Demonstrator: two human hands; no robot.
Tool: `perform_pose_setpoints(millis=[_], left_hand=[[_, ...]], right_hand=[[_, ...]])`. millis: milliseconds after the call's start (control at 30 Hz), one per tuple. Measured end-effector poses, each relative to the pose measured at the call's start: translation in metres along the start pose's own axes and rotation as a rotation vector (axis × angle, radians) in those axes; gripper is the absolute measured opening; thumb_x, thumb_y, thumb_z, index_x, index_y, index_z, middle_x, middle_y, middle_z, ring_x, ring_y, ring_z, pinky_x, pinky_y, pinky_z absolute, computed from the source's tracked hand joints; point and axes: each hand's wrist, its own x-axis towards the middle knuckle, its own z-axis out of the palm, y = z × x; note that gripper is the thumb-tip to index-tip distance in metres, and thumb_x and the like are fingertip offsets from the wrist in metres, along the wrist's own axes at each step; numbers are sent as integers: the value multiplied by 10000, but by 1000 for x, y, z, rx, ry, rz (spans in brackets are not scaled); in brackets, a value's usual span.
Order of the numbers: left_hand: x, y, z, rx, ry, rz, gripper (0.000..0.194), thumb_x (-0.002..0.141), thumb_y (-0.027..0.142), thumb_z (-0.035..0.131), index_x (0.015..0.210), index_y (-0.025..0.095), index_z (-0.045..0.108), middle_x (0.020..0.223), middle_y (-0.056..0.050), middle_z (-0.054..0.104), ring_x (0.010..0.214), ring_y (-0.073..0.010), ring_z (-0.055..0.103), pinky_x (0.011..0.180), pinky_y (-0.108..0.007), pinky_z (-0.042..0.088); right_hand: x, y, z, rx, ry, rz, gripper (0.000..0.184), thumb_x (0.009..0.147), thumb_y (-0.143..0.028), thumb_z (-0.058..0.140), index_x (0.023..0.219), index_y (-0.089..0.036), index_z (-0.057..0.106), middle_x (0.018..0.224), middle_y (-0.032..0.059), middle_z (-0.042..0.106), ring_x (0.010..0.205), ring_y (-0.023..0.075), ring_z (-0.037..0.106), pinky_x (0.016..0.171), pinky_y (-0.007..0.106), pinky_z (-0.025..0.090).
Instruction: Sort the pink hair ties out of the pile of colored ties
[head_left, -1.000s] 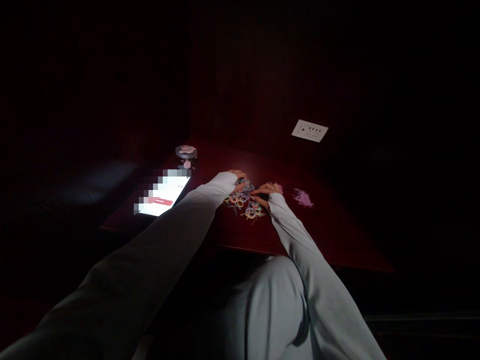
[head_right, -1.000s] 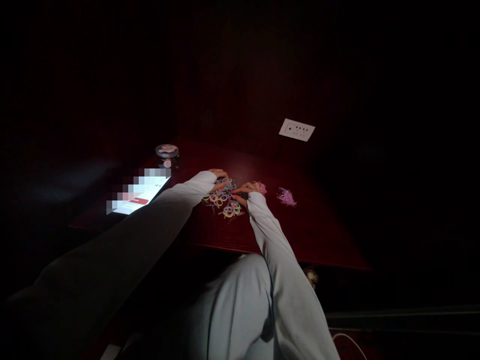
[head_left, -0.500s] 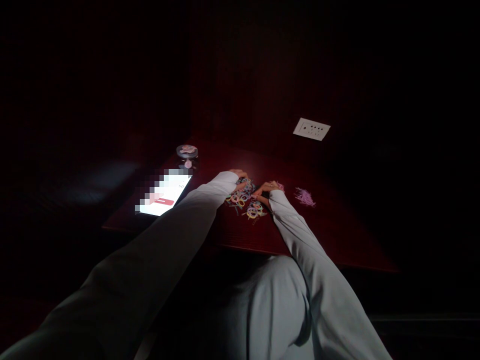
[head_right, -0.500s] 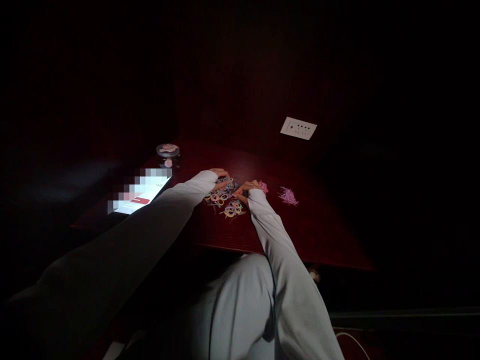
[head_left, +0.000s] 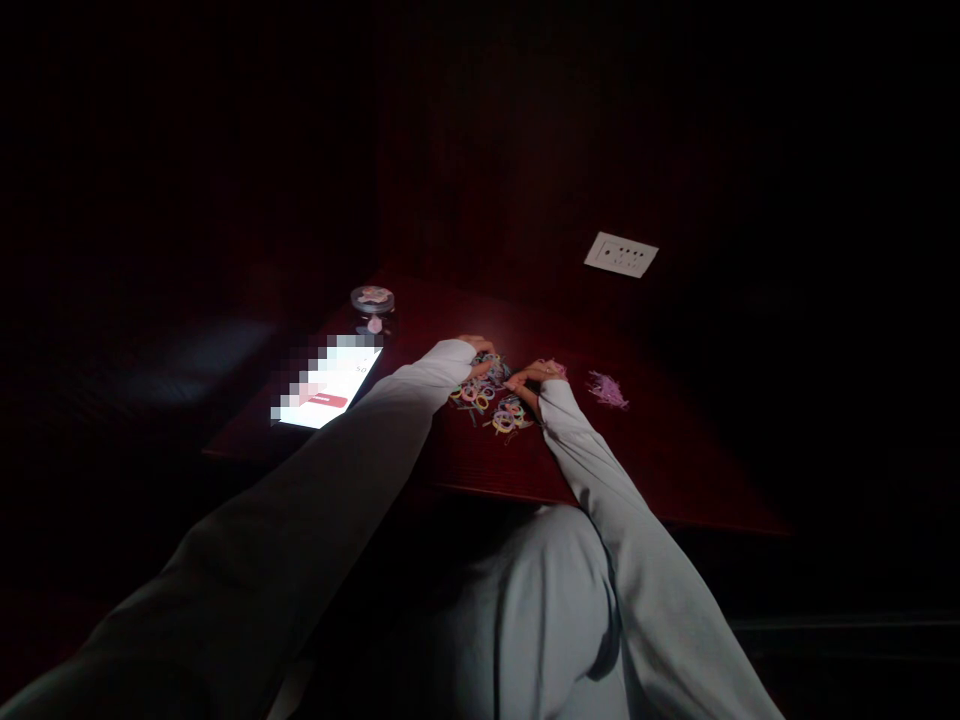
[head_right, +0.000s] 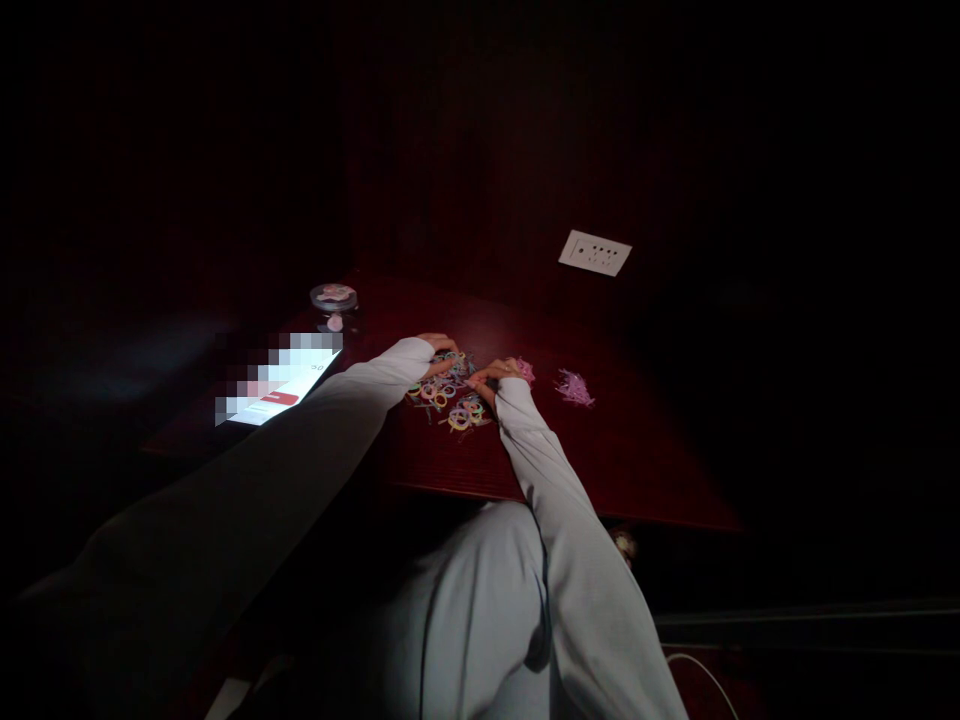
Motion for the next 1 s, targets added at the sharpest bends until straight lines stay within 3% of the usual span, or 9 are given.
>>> perform_pose_setpoints(millis=[300,600,1000], left_hand=[[1,-1,1,-2,-5,0,258,997,351,560,1114,196,730,1129,-77,745,1063,-204,682,944,-298,500],[4,-8,7,5,11,25,276,992,380,557,1115,203,730,1126,-73,747,1052,-203,687,917,-290,499],[3,-3,2,6,-17,19,286,990,374,549,1121,198,733,1125,-76,748,1052,-208,686,929,-302,504]], right_hand=[[-1,2,1,15,32,7,370,927,-602,689,818,-267,805,875,60,723,901,244,614,933,440,423],[-5,5,-6,18,-57,14,260,866,-535,785,843,-284,850,871,71,706,934,261,585,928,447,416],[-5,9,-3,15,-1,25,324,857,-580,777,787,-266,815,836,61,714,897,254,587,917,447,414]])
